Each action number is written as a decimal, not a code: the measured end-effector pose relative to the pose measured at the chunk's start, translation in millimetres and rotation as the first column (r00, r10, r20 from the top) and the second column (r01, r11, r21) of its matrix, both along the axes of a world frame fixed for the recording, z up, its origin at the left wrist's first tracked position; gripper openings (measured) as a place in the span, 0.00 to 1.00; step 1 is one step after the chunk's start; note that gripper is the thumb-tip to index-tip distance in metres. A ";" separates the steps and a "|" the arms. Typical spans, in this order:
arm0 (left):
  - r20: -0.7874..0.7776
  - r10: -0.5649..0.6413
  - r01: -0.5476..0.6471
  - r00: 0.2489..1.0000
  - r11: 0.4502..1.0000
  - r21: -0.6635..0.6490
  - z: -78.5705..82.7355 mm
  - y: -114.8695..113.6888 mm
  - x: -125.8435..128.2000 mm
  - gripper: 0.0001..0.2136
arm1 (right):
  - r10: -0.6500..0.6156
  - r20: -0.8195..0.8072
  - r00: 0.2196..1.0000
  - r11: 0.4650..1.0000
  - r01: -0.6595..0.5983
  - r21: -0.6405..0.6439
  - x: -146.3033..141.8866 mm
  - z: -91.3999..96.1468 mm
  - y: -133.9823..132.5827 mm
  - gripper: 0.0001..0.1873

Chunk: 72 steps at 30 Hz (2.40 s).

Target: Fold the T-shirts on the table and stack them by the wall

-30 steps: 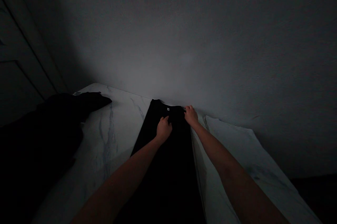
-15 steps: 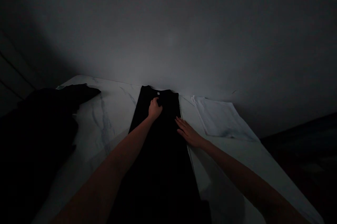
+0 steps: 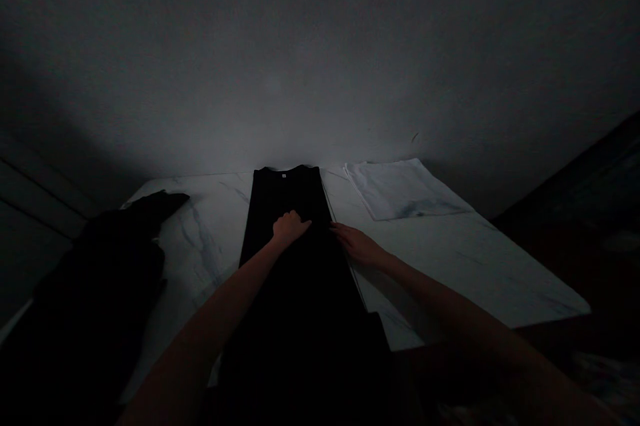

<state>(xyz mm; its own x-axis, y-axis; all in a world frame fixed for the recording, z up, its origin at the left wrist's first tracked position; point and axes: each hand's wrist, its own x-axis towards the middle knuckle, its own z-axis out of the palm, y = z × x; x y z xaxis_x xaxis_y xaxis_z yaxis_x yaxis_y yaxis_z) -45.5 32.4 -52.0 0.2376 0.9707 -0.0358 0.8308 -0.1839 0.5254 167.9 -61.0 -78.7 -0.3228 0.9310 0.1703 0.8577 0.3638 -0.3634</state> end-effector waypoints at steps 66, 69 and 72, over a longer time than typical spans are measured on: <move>-0.131 0.128 -0.088 0.983 0.956 0.279 11.2 155.3 -30.2 0.14 | 0.385 0.047 0.922 0.922 -0.382 -0.065 -25.8 -1.1 -7.1 0.38; -0.138 -0.003 0.052 0.990 0.933 0.356 11.7 144.9 -15.6 0.15 | 0.388 0.052 0.920 0.921 -0.385 -0.060 -25.2 -1.2 -7.0 0.37; -0.170 -0.185 0.232 0.968 0.916 0.327 0.1 129.3 3.1 0.16 | 0.392 0.055 0.918 0.920 -0.390 -0.042 -24.9 -3.1 -6.2 0.36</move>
